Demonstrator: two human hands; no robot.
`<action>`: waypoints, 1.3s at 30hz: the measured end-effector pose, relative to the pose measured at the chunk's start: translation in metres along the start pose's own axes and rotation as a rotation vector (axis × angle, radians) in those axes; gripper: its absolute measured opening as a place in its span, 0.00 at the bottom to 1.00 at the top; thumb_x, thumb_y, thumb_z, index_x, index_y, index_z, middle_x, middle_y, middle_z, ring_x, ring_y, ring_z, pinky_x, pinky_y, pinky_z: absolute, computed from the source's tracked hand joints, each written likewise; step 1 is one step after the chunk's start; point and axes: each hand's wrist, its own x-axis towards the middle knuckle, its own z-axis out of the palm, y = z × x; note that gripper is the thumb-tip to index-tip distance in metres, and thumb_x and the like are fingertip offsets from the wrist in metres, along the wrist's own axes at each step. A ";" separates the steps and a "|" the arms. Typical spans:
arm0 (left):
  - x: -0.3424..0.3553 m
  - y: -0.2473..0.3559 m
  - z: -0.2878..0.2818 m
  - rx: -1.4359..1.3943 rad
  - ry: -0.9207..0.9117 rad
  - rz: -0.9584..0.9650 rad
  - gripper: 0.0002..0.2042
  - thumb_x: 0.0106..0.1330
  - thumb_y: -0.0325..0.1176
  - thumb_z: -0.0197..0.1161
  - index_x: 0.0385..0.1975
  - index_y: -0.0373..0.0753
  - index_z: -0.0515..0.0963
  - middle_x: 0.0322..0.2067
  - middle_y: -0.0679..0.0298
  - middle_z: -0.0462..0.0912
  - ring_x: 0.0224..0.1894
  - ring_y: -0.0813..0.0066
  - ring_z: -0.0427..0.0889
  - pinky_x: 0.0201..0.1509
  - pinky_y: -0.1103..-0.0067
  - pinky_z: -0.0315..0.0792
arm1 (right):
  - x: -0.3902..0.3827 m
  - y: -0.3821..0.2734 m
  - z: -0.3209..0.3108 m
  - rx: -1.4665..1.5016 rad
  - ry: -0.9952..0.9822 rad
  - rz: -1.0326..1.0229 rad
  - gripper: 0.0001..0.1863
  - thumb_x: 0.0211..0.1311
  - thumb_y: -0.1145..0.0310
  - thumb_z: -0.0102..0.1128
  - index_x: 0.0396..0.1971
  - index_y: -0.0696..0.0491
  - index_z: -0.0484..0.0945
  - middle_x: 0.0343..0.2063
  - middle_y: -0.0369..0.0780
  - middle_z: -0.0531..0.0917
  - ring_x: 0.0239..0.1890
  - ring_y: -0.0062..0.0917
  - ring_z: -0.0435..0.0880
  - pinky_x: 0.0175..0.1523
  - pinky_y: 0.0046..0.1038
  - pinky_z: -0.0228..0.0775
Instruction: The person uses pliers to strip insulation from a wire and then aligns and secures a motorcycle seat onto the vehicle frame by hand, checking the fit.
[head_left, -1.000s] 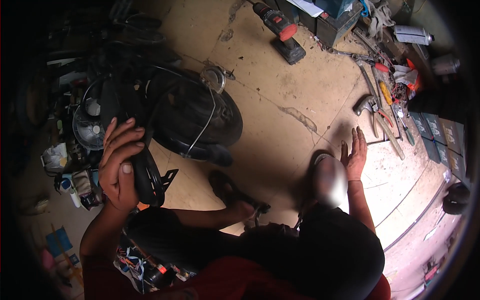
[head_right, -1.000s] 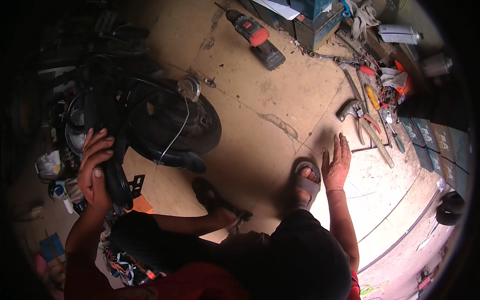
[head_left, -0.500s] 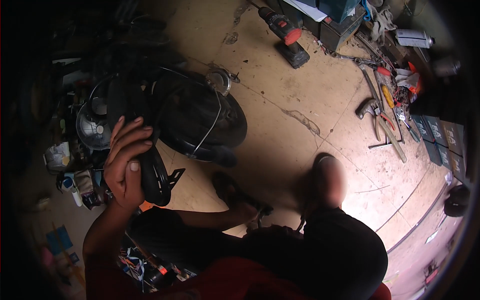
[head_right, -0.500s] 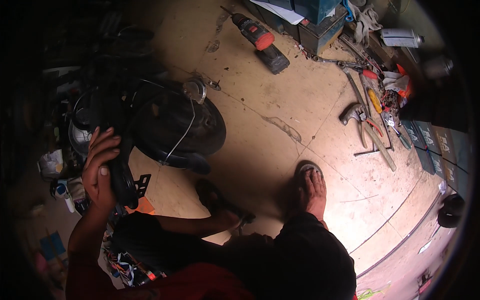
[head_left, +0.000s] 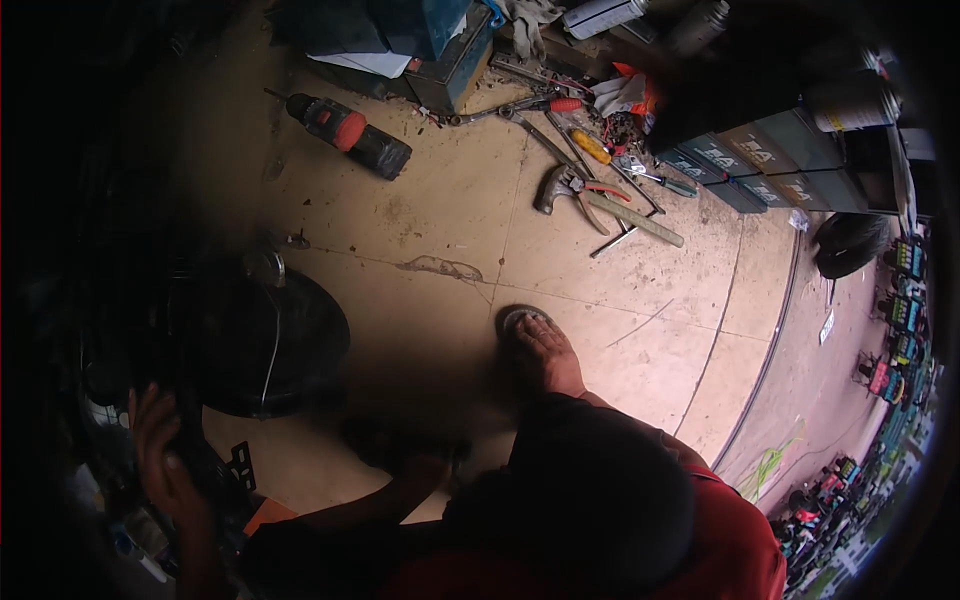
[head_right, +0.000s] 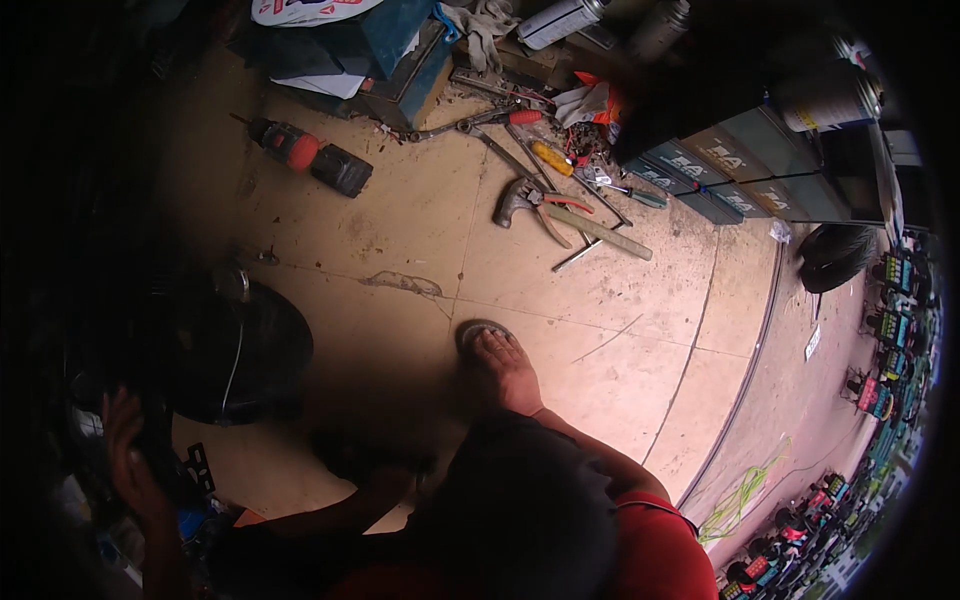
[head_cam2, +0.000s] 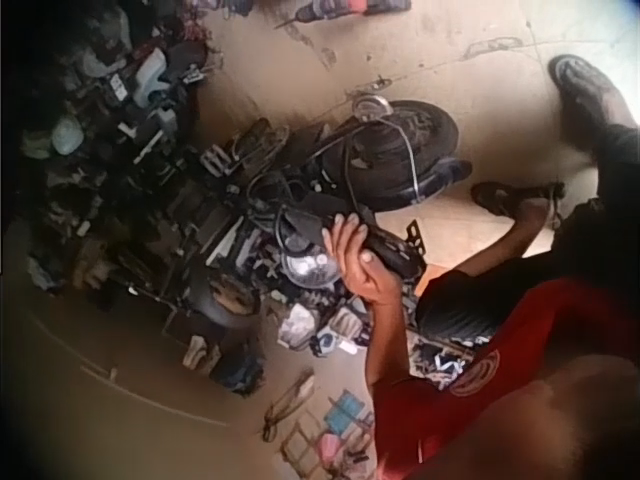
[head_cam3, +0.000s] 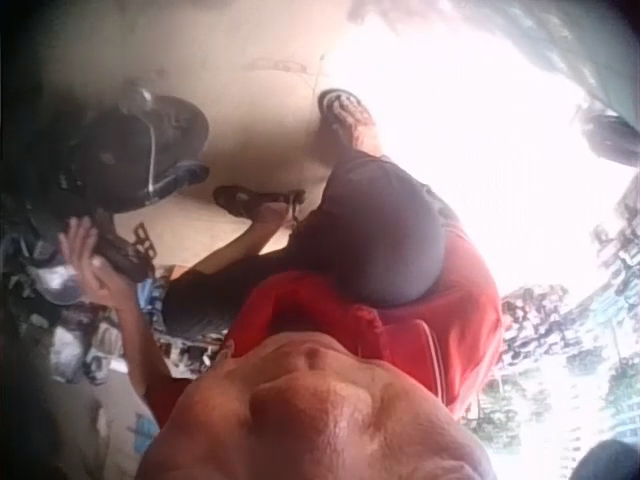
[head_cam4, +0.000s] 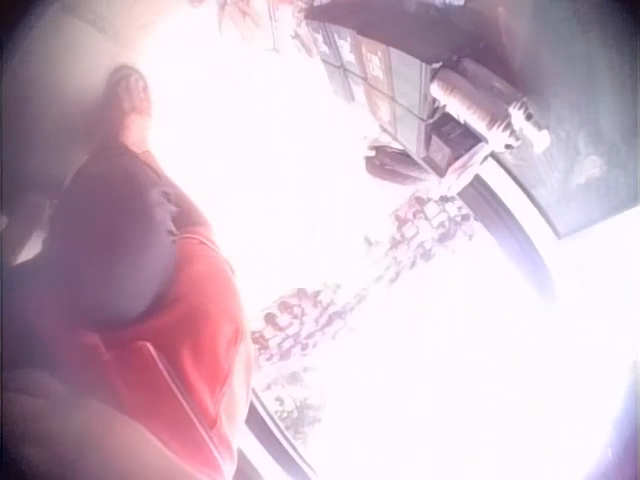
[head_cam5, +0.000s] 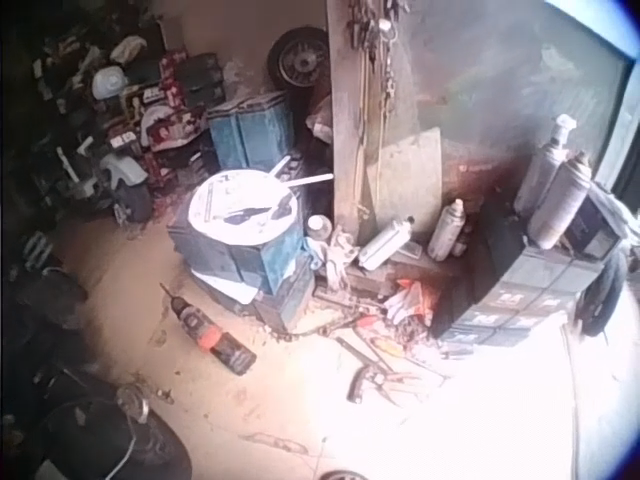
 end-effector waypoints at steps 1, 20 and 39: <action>0.002 0.004 -0.001 0.029 0.000 -0.002 0.24 0.87 0.44 0.41 0.59 0.31 0.80 0.67 0.46 0.80 0.75 0.43 0.71 0.80 0.50 0.59 | 0.000 -0.002 0.001 0.005 -0.006 0.001 0.27 0.73 0.68 0.53 0.71 0.52 0.77 0.73 0.47 0.75 0.76 0.42 0.72 0.83 0.44 0.57; 0.041 0.045 0.002 -0.011 0.116 -0.002 0.18 0.76 0.36 0.50 0.47 0.29 0.85 0.54 0.46 0.88 0.68 0.43 0.79 0.81 0.45 0.56 | 0.149 0.215 -0.180 -0.566 0.491 0.323 0.27 0.73 0.74 0.58 0.71 0.53 0.73 0.67 0.49 0.79 0.69 0.47 0.76 0.73 0.43 0.69; 0.030 0.035 0.011 -0.025 0.136 0.005 0.20 0.81 0.39 0.48 0.47 0.31 0.85 0.56 0.46 0.87 0.70 0.44 0.78 0.82 0.42 0.54 | 0.127 0.265 -0.198 -0.704 0.420 0.412 0.16 0.79 0.58 0.55 0.56 0.48 0.84 0.52 0.44 0.87 0.56 0.45 0.84 0.61 0.44 0.76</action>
